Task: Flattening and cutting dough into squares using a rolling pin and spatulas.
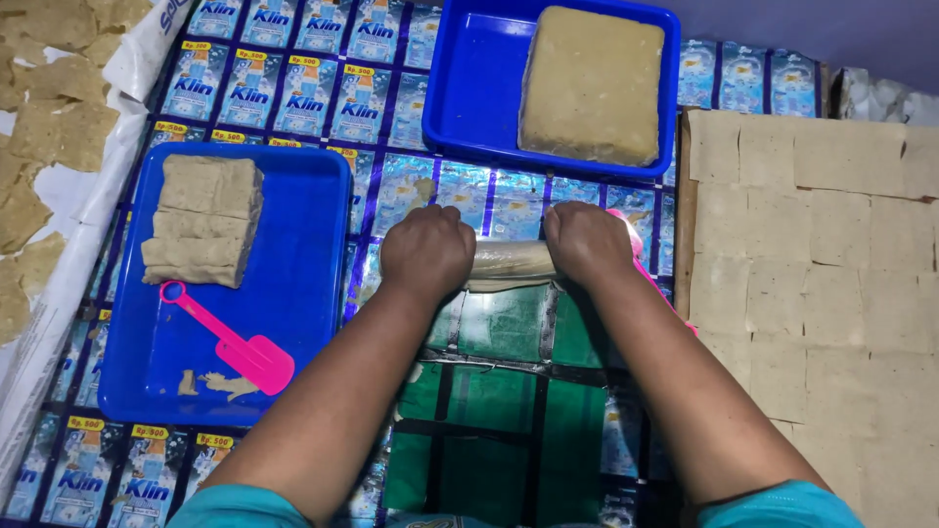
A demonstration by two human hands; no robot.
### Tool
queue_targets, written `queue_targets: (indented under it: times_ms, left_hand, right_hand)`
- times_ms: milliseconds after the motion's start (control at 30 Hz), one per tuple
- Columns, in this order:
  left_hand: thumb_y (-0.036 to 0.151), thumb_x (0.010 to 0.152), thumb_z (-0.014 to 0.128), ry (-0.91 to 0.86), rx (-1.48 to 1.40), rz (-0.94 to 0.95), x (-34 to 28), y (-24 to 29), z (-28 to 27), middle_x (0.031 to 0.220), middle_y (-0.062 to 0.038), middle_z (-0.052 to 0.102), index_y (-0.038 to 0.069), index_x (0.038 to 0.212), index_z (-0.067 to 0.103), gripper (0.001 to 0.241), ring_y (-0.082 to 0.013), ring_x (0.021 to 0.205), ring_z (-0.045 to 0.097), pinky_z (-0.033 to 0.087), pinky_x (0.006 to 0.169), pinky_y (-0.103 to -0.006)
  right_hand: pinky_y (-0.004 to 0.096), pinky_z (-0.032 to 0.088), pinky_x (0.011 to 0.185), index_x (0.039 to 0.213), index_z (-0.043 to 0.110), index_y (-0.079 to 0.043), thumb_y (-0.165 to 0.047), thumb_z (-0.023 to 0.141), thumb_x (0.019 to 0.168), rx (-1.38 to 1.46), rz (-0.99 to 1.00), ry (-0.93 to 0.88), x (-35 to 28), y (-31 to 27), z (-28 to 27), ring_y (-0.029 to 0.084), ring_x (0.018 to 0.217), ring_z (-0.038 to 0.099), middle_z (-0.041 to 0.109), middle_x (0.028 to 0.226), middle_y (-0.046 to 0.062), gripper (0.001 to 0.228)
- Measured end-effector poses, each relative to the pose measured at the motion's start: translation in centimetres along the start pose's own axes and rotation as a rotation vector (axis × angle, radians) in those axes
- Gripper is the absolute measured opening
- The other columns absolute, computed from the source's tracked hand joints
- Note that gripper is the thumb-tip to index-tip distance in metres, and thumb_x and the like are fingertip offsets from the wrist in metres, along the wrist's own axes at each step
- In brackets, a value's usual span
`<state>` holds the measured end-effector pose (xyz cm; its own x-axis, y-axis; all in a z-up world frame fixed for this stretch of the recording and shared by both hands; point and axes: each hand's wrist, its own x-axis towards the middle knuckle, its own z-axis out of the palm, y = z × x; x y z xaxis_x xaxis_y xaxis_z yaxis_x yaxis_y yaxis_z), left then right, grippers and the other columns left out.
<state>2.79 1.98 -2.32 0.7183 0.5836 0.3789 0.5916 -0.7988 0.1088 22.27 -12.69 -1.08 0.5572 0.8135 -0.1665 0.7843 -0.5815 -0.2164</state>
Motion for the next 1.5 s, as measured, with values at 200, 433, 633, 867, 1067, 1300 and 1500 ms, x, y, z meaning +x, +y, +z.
queue_targets:
  times_ms: [200,433,633,867,1067,1300,1500]
  left_hand:
    - [0.037,0.092,0.037,-0.177,-0.079,0.000,1.6,-0.4,-0.6,0.078,-0.006,0.065,0.015,0.085,0.068,0.038,-0.0311,0.083,0.068,0.053,0.071,-0.0430]
    - [0.034,0.090,0.042,-0.069,-0.022,0.092,1.1,-0.3,-1.0,0.075,-0.002,0.063,0.019,0.085,0.068,0.030,-0.0259,0.078,0.067,0.053,0.067,-0.0375]
    - [0.034,0.091,0.048,0.090,-0.065,0.166,-0.3,-0.2,-1.8,0.076,-0.002,0.057,0.019,0.085,0.059,0.020,-0.0251,0.078,0.064,0.050,0.066,-0.0370]
    - [0.030,0.104,0.050,0.157,-0.296,0.237,-4.0,0.6,-4.0,0.116,-0.010,0.059,0.014,0.116,0.058,0.021,-0.0323,0.118,0.059,0.045,0.103,-0.0470]
    - [0.010,0.105,0.048,0.064,-0.461,0.186,-9.6,2.3,-6.6,0.131,-0.021,0.060,0.001,0.138,0.054,0.035,-0.0387,0.127,0.058,0.047,0.107,-0.0482]
    - [0.014,0.104,0.051,-0.113,-0.336,0.212,-9.4,1.4,-4.7,0.149,-0.024,0.053,0.001,0.148,0.050,0.046,-0.0378,0.142,0.047,0.036,0.117,-0.0522]
    - [0.004,0.096,0.042,0.051,-0.786,-0.146,-9.3,-0.7,-7.7,0.121,-0.008,0.068,0.012,0.123,0.069,0.039,-0.0341,0.120,0.065,0.050,0.103,-0.0454]
  right_hand:
    - [0.053,0.057,0.085,0.095,0.071,-0.015,-0.046,0.034,0.105,0.043,0.111,0.020,-1.4,-1.1,-0.7,0.034,0.099,0.072,0.073,0.091,0.010,0.049]
    - [0.048,0.058,0.069,0.083,0.064,-0.015,-0.036,0.041,0.107,-0.022,0.055,0.364,-4.4,-1.7,1.0,0.034,0.082,0.071,0.063,0.073,0.008,0.040]
    - [0.042,0.053,0.064,0.077,0.055,-0.015,-0.029,0.045,0.105,-0.064,-0.060,0.655,-6.1,-2.5,1.7,0.032,0.077,0.066,0.053,0.069,0.007,0.033]
    - [0.046,0.053,0.067,0.075,0.064,-0.014,-0.037,0.039,0.106,-0.025,0.029,0.467,-5.0,-1.9,1.1,0.035,0.077,0.069,0.062,0.070,0.009,0.046]
    - [0.056,0.051,0.093,0.089,0.075,-0.011,-0.057,0.025,0.109,0.182,0.268,-0.058,-3.7,-1.1,-2.0,0.043,0.106,0.070,0.075,0.091,0.020,0.071]
    - [0.047,0.048,0.088,0.124,0.059,-0.019,-0.055,0.074,0.080,-0.050,-0.310,0.044,-6.9,-1.7,-2.8,0.030,0.108,0.061,0.062,0.104,0.004,0.059]
    - [0.048,0.052,0.085,0.124,0.059,-0.017,-0.044,0.078,0.079,0.026,-0.315,0.099,-7.4,0.1,-4.9,0.034,0.106,0.063,0.062,0.103,0.007,0.056]
